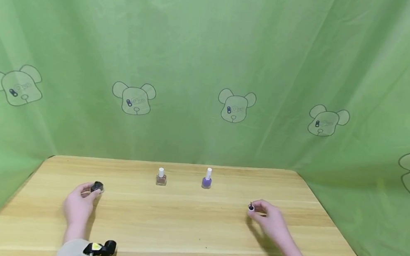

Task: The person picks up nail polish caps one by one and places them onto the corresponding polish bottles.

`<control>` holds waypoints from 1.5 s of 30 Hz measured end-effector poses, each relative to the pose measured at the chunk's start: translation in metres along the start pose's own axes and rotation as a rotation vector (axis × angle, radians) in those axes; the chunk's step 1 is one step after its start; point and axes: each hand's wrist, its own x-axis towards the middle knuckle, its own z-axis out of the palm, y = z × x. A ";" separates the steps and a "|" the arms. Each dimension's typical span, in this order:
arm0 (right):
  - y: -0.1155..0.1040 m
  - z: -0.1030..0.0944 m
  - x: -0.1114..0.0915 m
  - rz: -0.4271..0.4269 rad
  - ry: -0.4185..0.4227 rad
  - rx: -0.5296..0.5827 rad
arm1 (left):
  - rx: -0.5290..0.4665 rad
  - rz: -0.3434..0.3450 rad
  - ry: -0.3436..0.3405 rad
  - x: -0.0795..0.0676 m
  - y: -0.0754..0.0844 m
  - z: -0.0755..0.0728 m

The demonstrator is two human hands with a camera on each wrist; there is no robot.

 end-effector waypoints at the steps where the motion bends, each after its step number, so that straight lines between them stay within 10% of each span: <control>1: -0.001 0.002 0.000 -0.004 -0.004 -0.001 | -0.002 0.012 -0.002 0.000 0.002 0.002; 45: -0.061 0.071 0.035 -0.066 -0.054 0.066 | -0.162 0.209 -0.255 -0.040 0.063 0.094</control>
